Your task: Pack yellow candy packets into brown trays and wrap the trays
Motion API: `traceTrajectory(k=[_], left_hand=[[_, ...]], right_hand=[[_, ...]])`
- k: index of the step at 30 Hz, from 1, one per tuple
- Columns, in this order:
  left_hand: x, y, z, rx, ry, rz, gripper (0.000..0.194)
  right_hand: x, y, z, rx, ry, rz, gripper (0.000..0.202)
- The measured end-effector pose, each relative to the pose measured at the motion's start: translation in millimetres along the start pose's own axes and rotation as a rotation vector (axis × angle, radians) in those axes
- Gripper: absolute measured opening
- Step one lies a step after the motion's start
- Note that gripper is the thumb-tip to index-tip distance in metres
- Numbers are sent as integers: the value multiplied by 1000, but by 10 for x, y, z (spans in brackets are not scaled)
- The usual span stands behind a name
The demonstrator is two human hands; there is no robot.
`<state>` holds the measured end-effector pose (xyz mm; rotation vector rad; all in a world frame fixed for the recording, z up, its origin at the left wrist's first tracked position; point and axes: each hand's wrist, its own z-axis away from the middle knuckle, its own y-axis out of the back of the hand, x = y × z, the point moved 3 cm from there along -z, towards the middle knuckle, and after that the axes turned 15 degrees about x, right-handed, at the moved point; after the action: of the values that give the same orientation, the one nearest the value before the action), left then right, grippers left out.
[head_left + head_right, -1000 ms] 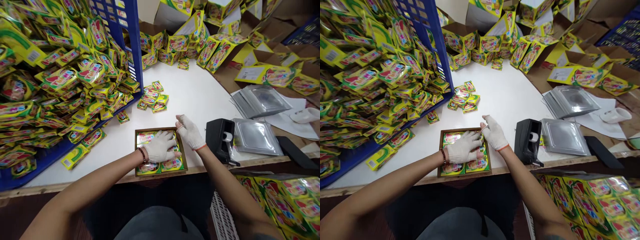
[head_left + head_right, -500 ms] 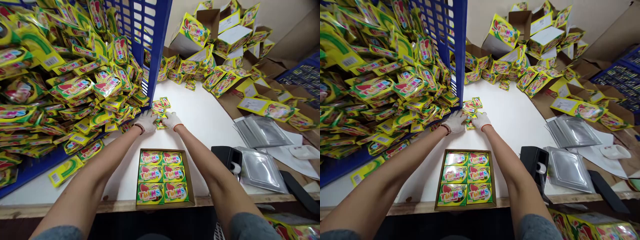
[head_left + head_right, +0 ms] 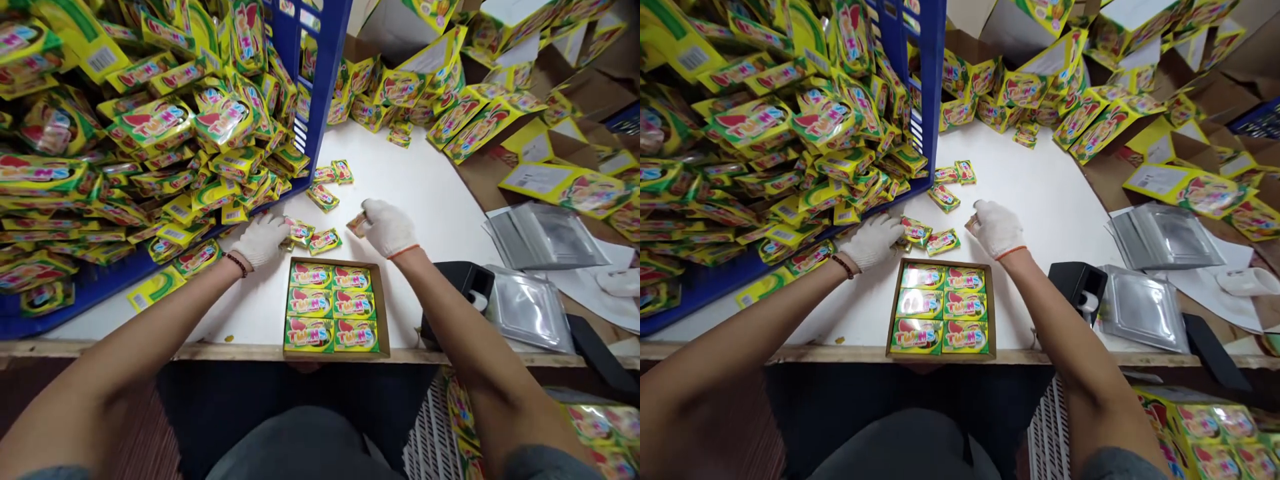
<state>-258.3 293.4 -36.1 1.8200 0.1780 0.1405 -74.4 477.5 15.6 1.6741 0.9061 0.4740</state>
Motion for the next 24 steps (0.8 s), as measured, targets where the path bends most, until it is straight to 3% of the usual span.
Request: traceTrajectory(k=[3,5,8,11,14,17,20,24], left_hand=[[-75,-54,99,-29,150,39,26],[-94,-63,160,9,191,40,26],[-52,-23,186,76,158,57,29],[63,20,88,101,62,98,36],[194,-8,-90,18,-52,85,50],[268,-66,-277,-103,-118,61,60],[264,-71,-407,-166,-109,35,57],[185,20,-383,-113,-12,1,41]], right_hand=[[33,407,434,205,-131,-396,28],[-72,536,834,139,-186,-603,28],[-352,459,1410,2,-242,-754,27],[-592,189,1767,-60,-284,-770,23],[-717,0,1878,-28,-193,-735,16],[-760,-41,1883,5,-61,-670,17],[-773,-20,1898,-8,31,-652,13],[-764,-5,1941,-10,126,-630,10]])
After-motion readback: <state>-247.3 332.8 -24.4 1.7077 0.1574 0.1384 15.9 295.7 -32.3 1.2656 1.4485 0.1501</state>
